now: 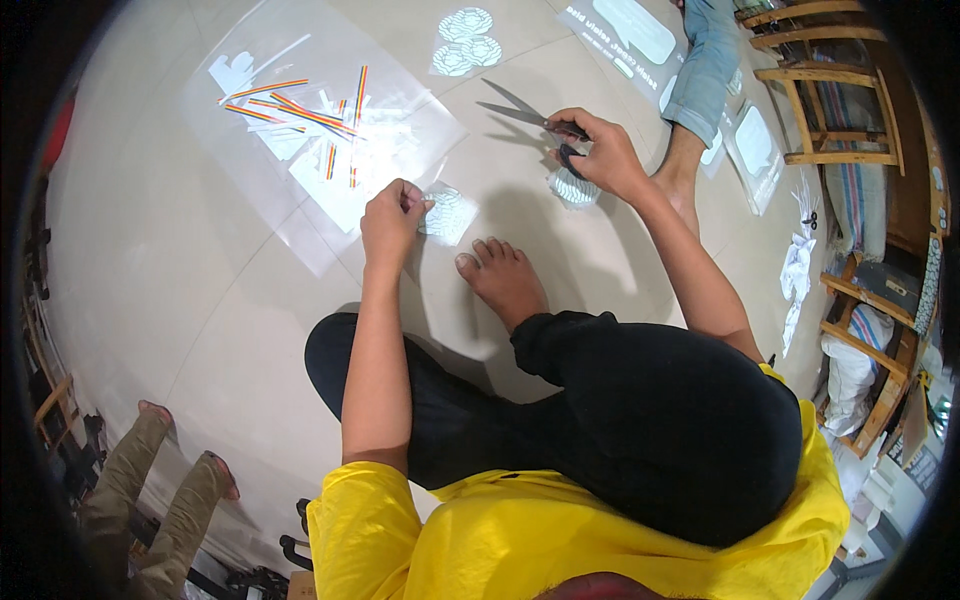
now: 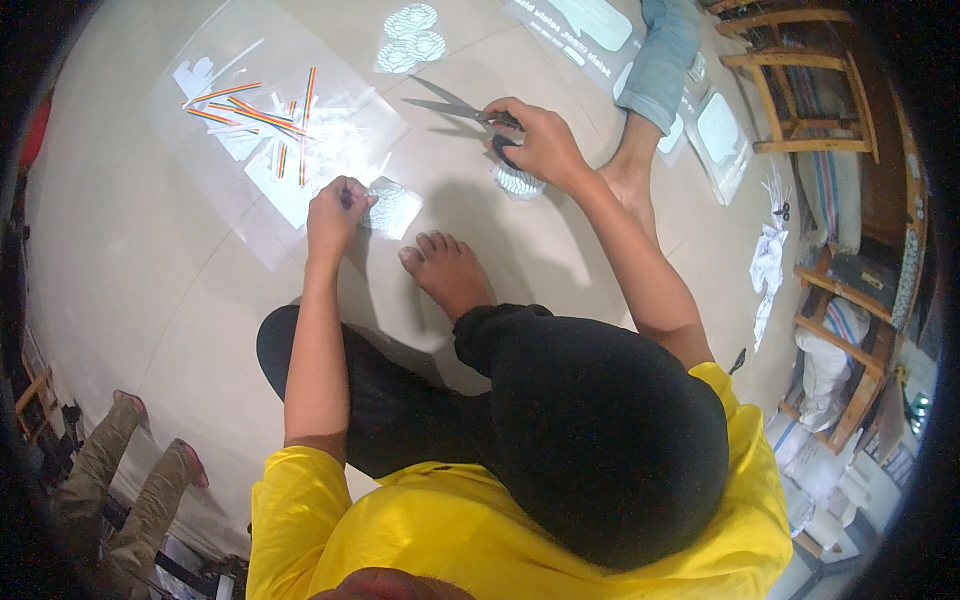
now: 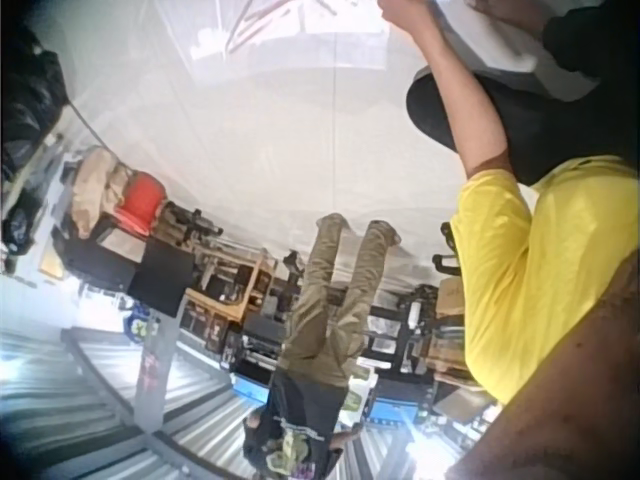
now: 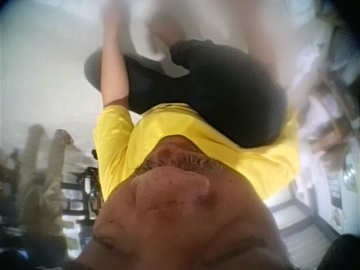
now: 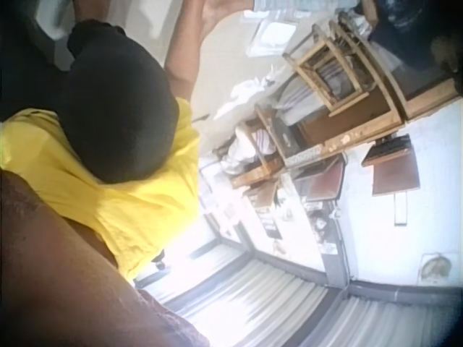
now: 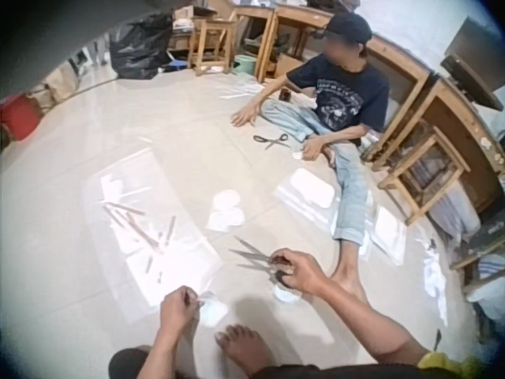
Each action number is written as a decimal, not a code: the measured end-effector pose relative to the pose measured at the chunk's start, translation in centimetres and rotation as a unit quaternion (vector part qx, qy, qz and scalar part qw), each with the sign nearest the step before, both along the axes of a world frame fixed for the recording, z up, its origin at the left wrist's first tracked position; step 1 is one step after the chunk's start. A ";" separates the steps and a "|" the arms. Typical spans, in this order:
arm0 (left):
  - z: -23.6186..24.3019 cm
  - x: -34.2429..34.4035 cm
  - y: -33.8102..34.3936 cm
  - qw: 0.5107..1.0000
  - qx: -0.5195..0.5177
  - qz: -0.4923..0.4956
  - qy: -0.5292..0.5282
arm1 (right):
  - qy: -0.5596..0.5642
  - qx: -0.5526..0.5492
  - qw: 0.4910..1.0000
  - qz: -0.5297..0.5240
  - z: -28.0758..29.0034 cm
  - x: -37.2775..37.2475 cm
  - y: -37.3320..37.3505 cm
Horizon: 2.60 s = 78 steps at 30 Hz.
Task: The person sits on the floor and uses scissors to cut a white paper sheet with a printed pattern into smaller pieces. The person holds the paper with one hand and cuts with the other, repeatedly trimming the edges.
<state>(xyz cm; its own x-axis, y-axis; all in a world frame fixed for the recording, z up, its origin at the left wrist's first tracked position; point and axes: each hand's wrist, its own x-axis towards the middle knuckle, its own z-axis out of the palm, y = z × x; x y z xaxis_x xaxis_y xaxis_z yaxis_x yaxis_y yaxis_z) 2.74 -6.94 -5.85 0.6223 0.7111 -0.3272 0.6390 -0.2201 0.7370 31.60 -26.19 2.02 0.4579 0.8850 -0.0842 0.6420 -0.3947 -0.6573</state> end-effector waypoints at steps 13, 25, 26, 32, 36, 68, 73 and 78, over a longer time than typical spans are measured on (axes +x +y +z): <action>2.9 -0.5 4.3 0.907 -0.326 0.164 -0.211 | 0.310 0.063 0.945 -0.081 -2.4 -5.7 4.4; 5.8 -1.3 6.9 0.830 -0.366 0.242 -0.345 | 0.458 0.119 0.880 -0.045 -0.8 -10.8 16.1; 6.1 -1.2 7.1 0.809 -0.388 0.243 -0.369 | 0.457 0.124 0.880 -0.042 -0.7 -11.1 16.8; 6.1 -0.5 7.1 0.803 -0.375 0.262 -0.383 | 0.448 0.137 0.883 -0.028 -0.4 -12.1 19.4; 5.8 -1.1 7.9 0.795 -0.352 0.300 -0.392 | 0.436 0.092 0.895 -0.019 -1.7 -12.1 18.6; 6.9 -0.6 6.6 0.791 -0.321 0.317 -0.414 | 0.507 -0.039 0.860 -0.032 -2.2 -16.2 11.9; 7.1 -0.6 6.4 0.791 -0.321 0.314 -0.415 | 0.498 -0.043 0.865 -0.039 -2.0 -16.3 11.6; 7.0 -0.4 6.3 0.792 -0.324 0.316 -0.410 | 0.503 -0.031 0.863 -0.040 -1.9 -16.1 11.8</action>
<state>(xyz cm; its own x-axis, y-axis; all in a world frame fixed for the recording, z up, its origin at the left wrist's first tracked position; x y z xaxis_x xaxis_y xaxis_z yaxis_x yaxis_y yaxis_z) 2.34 -0.64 1.18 0.4010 0.8137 -0.4208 -0.2801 0.5463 0.7894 15.47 -14.37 0.14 0.1845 0.8335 -0.5207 -0.2707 -0.4662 -0.8422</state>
